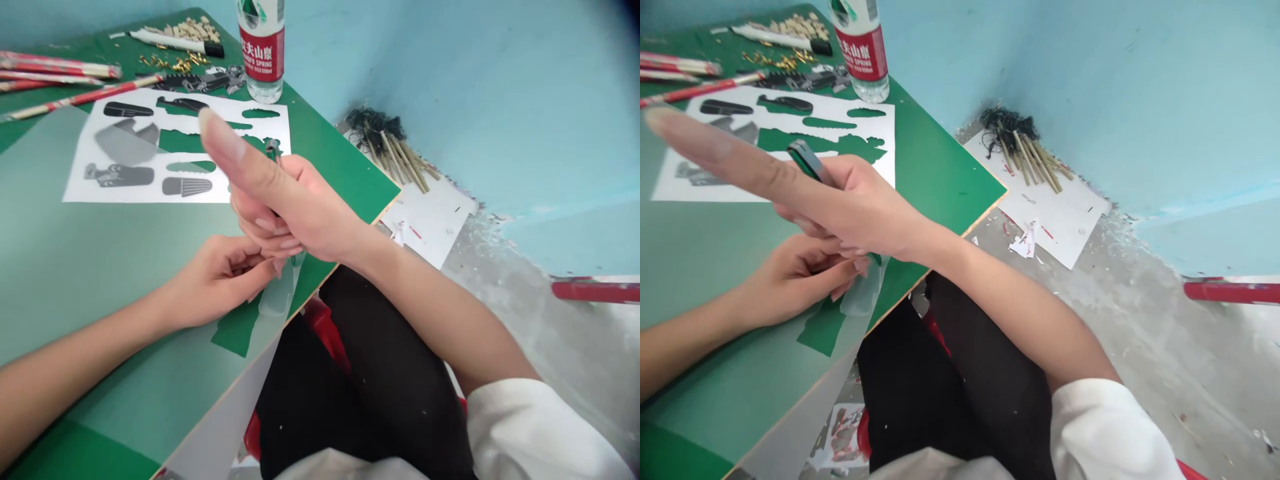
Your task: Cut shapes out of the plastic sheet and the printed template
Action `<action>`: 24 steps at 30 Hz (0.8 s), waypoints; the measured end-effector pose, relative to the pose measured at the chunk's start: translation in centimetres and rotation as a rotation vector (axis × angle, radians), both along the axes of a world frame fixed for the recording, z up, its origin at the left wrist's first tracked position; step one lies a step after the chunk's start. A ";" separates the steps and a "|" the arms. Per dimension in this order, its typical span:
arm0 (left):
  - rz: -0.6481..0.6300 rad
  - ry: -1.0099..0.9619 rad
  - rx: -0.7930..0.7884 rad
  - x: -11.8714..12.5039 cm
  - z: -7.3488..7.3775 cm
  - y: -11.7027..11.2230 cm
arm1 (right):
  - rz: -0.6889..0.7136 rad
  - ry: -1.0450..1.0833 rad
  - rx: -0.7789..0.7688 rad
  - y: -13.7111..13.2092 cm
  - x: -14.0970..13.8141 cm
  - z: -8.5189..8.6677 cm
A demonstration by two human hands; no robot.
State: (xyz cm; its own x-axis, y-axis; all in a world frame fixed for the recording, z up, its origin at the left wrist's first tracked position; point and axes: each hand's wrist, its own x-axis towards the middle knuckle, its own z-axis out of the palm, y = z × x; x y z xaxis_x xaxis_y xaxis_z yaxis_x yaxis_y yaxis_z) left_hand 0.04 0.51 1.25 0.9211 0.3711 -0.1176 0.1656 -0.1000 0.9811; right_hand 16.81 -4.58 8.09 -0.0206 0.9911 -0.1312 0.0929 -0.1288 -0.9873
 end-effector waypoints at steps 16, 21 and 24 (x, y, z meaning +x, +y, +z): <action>-0.005 -0.024 0.000 -0.1 -0.4 0.1 | 0.160 0.579 0.006 -0.7 0.5 0.7; -0.017 -0.025 0.017 -0.3 -0.2 0.3 | 0.173 0.515 0.001 -0.7 0.6 1.0; -0.004 -0.020 0.039 -0.3 -0.3 0.2 | 0.209 0.496 0.036 -0.9 0.5 1.1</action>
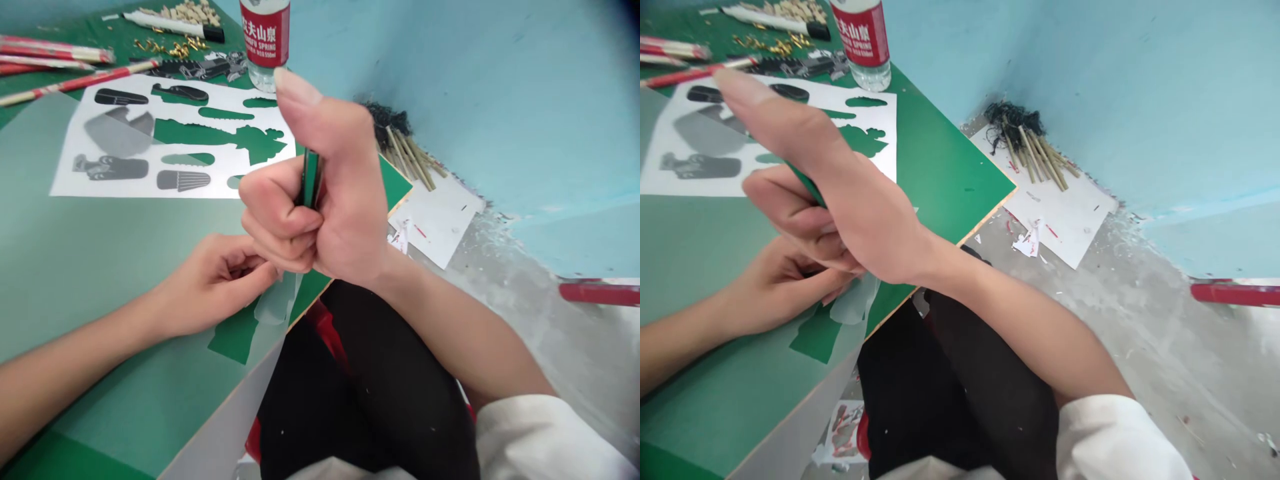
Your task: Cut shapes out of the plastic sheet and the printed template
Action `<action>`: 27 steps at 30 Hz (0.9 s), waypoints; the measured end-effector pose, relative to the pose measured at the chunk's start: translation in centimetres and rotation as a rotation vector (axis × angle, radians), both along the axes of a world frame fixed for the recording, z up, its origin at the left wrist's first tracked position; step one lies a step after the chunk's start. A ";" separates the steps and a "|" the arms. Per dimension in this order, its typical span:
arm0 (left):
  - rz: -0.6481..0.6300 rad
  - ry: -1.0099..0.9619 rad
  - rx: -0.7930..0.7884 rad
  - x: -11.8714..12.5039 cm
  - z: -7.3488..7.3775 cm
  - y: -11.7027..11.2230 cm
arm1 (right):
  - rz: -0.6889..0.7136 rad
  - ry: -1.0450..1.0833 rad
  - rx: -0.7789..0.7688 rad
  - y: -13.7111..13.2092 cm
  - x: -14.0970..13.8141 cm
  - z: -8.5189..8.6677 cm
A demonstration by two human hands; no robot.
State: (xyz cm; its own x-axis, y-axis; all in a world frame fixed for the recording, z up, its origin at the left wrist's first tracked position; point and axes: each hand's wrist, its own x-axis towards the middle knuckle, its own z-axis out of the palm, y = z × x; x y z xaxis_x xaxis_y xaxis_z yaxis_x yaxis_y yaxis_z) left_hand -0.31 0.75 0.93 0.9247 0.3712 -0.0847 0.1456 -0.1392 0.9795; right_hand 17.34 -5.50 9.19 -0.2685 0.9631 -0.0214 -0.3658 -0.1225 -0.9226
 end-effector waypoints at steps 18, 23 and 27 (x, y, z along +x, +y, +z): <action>0.019 0.038 0.039 -0.1 -0.2 0.0 | -0.058 -0.126 -0.020 -0.2 -0.6 0.7; 0.015 0.052 0.053 -0.3 -0.2 0.1 | -0.120 -0.252 -0.255 0.2 -1.4 1.6; 0.014 0.040 0.030 -0.2 -0.1 0.0 | -0.088 -0.161 -0.135 -0.2 -1.4 0.9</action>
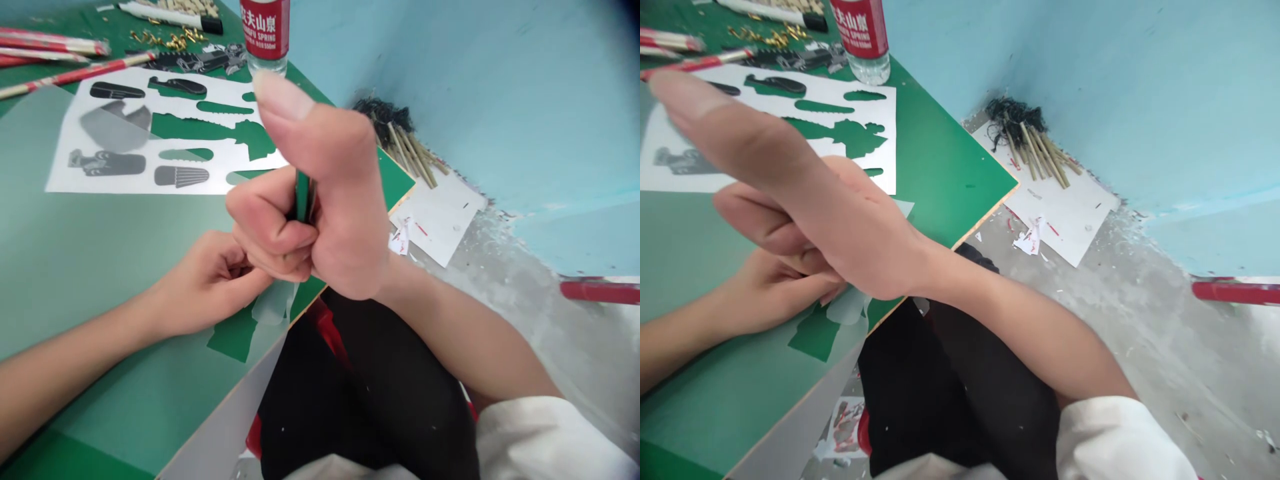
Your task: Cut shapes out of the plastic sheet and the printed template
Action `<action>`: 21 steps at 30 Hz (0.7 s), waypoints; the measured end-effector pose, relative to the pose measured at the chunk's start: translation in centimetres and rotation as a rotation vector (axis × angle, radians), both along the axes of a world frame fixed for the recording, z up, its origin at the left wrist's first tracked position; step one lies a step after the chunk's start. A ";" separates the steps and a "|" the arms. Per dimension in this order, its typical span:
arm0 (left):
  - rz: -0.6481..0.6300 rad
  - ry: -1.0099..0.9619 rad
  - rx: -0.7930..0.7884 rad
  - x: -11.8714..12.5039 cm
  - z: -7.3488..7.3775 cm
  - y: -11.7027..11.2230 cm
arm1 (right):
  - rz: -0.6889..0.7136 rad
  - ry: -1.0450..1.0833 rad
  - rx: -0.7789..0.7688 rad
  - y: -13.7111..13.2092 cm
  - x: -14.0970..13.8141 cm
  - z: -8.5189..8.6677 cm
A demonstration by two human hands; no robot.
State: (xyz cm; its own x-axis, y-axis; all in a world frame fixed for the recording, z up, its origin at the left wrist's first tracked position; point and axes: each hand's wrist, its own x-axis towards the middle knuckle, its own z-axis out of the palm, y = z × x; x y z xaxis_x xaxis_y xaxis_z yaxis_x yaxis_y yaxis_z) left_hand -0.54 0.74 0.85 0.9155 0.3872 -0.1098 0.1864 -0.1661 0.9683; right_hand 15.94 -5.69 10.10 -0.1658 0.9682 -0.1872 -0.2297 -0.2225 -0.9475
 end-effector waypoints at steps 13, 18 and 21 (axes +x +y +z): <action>-0.008 -0.035 -0.022 0.3 0.7 -0.2 | 0.092 0.204 0.224 -0.4 0.5 -1.8; 0.006 -0.036 -0.008 0.4 0.8 -0.3 | 0.055 0.166 0.148 -0.8 0.5 -1.1; 0.009 -0.029 -0.005 0.4 0.7 -0.2 | 0.032 0.189 0.095 -0.7 0.4 -0.9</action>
State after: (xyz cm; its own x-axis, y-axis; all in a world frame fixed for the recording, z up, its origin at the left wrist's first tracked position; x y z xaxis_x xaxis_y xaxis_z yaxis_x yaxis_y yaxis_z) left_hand -0.14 0.54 1.51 0.9149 0.3946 -0.0854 0.1598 -0.1597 0.9741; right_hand 16.35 -6.41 9.24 -0.2201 0.9737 -0.0584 -0.3992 -0.1445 -0.9054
